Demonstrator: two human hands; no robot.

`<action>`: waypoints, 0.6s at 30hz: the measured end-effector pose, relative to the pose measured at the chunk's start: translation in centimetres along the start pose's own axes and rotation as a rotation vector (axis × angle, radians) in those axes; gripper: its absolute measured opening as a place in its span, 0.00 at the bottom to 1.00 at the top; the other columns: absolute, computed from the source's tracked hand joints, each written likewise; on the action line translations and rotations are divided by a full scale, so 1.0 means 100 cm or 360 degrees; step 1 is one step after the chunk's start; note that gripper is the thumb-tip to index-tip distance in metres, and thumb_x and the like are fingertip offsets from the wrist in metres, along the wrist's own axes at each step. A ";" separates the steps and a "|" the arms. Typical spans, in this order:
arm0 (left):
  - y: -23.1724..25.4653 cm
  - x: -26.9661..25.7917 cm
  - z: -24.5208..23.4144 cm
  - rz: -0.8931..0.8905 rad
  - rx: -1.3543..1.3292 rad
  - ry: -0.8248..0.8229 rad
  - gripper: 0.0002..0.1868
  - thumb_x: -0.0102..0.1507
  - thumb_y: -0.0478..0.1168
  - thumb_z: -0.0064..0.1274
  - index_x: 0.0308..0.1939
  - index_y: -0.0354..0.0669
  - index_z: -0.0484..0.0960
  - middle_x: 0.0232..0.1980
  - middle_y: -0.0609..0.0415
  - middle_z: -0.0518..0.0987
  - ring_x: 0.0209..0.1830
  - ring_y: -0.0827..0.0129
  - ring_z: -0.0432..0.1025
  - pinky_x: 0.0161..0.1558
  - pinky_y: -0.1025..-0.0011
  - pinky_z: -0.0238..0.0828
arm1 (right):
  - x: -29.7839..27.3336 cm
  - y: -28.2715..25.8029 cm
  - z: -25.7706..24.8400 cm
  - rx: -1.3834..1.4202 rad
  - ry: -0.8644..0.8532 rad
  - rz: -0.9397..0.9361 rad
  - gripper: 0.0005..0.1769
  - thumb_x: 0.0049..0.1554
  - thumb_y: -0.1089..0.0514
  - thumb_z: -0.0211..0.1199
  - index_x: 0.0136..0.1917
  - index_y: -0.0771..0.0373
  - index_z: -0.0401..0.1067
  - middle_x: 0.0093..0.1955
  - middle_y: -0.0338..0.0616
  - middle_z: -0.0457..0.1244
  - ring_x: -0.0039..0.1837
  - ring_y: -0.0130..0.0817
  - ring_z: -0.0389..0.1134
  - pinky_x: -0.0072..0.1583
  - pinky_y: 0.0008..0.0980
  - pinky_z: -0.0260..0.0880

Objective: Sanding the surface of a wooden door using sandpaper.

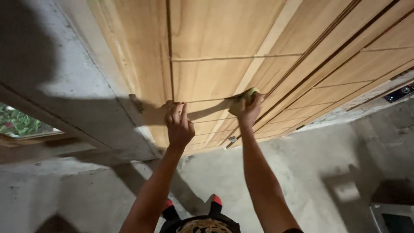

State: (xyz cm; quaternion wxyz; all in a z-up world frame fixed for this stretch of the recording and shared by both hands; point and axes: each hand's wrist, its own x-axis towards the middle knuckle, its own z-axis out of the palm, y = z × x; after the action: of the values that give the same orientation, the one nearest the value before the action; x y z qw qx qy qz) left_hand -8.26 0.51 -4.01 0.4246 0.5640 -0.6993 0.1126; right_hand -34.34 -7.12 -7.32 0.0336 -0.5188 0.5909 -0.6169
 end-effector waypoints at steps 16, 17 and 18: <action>0.019 -0.017 0.073 -0.0065 0.0140 -0.0039 0.34 0.59 0.33 0.45 0.71 0.35 0.69 0.71 0.41 0.68 0.74 0.46 0.62 0.75 0.47 0.52 | 0.016 0.001 -0.007 -0.0101 -0.0590 -0.0335 0.23 0.55 0.64 0.67 0.63 0.64 0.64 0.53 0.57 0.68 0.51 0.55 0.73 0.49 0.45 0.77; 0.019 -0.017 0.079 -0.0139 0.0202 -0.0030 0.32 0.58 0.34 0.46 0.68 0.35 0.71 0.70 0.40 0.69 0.72 0.45 0.62 0.71 0.45 0.53 | 0.026 0.014 -0.017 -0.0108 -0.0546 -0.0313 0.24 0.55 0.63 0.67 0.63 0.64 0.63 0.53 0.58 0.68 0.51 0.55 0.73 0.50 0.45 0.77; 0.018 -0.018 0.084 -0.0214 0.0264 -0.0021 0.30 0.57 0.36 0.48 0.65 0.35 0.72 0.68 0.39 0.70 0.70 0.45 0.63 0.68 0.43 0.53 | 0.037 0.026 -0.027 -0.0114 -0.0503 -0.0292 0.25 0.55 0.63 0.66 0.64 0.64 0.62 0.53 0.59 0.68 0.51 0.55 0.73 0.52 0.45 0.76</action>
State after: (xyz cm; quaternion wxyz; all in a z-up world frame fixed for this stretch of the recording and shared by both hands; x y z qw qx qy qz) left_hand -13.77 -3.04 -9.88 0.3783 0.6435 -0.6510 0.1377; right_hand -39.39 -8.40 -6.45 0.0513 -0.6618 0.5501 -0.5068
